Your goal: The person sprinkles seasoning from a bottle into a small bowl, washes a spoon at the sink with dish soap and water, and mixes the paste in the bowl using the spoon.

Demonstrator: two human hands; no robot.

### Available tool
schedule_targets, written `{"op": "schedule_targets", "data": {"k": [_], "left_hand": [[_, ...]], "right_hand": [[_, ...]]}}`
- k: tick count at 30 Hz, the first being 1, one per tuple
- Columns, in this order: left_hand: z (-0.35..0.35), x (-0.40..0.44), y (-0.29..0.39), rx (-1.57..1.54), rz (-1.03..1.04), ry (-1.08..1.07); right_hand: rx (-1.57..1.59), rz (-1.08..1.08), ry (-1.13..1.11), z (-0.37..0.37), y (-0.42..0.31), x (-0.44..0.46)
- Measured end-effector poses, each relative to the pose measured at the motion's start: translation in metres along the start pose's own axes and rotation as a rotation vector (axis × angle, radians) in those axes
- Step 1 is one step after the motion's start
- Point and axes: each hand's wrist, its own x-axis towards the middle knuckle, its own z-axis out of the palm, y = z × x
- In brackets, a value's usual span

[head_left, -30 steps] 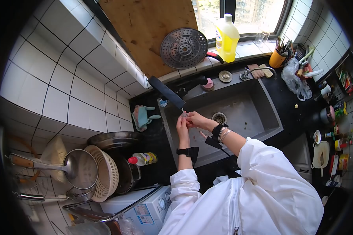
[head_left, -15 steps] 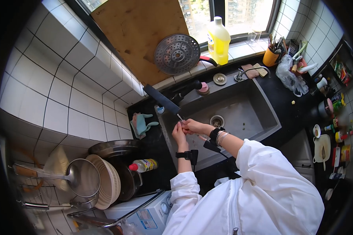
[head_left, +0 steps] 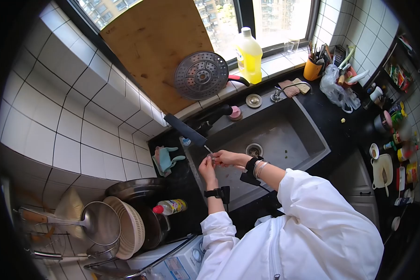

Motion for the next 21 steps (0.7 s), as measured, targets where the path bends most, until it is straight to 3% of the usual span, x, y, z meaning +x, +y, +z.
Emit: {"op": "schedule_targets", "data": {"k": [3, 7, 10, 16, 21], "left_hand": [[-0.006, 0.008, -0.006, 0.126, 0.140, 0.028], [-0.002, 0.000, 0.017, 0.175, 0.256, 0.036], [-0.001, -0.004, 0.031, 0.145, 0.251, 0.050], [-0.003, -0.008, 0.044, 0.241, 0.330, 0.054], [0.003, -0.017, 0.055, 0.307, 0.302, 0.057]], "right_hand": [[-0.301, -0.224, 0.163, -0.001, 0.017, 0.020], [-0.453, -0.108, 0.222, 0.002, 0.008, 0.017], [0.004, -0.069, -0.050, 0.000, 0.003, 0.010], [0.032, -0.091, -0.064, 0.004, -0.001, 0.006], [-0.178, -0.195, 0.071, 0.000, -0.001, 0.006]]}}
